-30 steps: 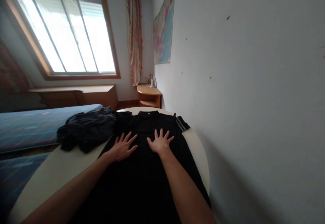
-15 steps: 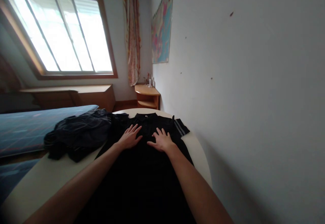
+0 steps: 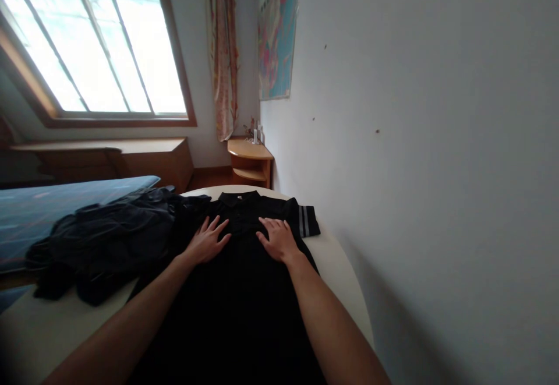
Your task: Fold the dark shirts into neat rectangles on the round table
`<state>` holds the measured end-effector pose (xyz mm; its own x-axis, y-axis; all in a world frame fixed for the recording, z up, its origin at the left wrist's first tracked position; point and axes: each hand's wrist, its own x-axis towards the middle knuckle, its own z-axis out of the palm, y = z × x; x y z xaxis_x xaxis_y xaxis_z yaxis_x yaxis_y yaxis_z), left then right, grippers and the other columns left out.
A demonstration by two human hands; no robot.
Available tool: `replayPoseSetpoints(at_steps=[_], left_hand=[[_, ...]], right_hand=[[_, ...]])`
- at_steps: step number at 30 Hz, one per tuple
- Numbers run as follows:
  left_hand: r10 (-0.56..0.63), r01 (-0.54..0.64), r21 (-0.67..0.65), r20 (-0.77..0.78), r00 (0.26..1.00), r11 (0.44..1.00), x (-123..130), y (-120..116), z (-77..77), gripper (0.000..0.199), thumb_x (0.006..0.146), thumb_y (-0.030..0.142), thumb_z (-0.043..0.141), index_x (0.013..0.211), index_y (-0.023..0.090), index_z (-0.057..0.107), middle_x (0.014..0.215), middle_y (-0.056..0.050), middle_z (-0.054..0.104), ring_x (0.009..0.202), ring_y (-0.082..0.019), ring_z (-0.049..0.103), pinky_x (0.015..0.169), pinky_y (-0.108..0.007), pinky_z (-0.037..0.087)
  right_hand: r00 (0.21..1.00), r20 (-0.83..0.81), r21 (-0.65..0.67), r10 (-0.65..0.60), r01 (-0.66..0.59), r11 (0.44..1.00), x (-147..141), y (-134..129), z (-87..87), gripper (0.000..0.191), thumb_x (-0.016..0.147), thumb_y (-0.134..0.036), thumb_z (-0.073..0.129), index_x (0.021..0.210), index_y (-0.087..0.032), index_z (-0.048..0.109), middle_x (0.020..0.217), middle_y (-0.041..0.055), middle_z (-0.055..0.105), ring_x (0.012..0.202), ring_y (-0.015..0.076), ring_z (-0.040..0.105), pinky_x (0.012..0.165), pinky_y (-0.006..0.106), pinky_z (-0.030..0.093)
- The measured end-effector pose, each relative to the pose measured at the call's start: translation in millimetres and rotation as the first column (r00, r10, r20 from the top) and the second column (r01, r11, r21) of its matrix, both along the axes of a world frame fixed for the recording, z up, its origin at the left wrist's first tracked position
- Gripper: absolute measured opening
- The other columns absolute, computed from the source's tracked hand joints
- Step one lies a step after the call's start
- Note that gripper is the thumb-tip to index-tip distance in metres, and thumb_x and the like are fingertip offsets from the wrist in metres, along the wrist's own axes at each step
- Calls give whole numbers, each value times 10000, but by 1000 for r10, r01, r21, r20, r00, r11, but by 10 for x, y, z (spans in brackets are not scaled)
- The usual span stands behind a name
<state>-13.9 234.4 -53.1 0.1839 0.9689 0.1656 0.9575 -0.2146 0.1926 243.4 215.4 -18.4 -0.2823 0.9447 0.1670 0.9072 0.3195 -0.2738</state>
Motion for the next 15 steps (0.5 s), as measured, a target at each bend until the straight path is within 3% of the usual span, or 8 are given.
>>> replayPoseSetpoints(at_steps=[3,8,15], left_hand=[[4,-4,23,-10,1000,1000,8,-4,5,625,941,557,411,1488,255,422,1594,-91,306,1484,-407,122,1135,-556,273],[-22,26,88,-44,999,996,67,-32,41,571,943,474,440,1429,178,497,1542,-118,402,1471,-318,248,1183,-469,233],[-73,70,120,16,997,990,127,-153,46,510,946,418,457,1413,222,514,1475,-74,499,1381,-280,413,1144,-415,320]], right_hand=[[984,-3,43,-181,181,983,137,56,-72,670,966,-620,289,1550,-293,266,1610,28,274,1454,254,251,1181,428,127],[890,78,-87,-449,455,886,365,110,-144,785,921,-698,274,1561,-244,253,1620,63,237,1472,359,167,1166,493,129],[804,70,-62,-591,595,801,376,3,-158,822,884,-712,327,1548,-229,293,1605,112,256,1461,427,147,1158,517,108]])
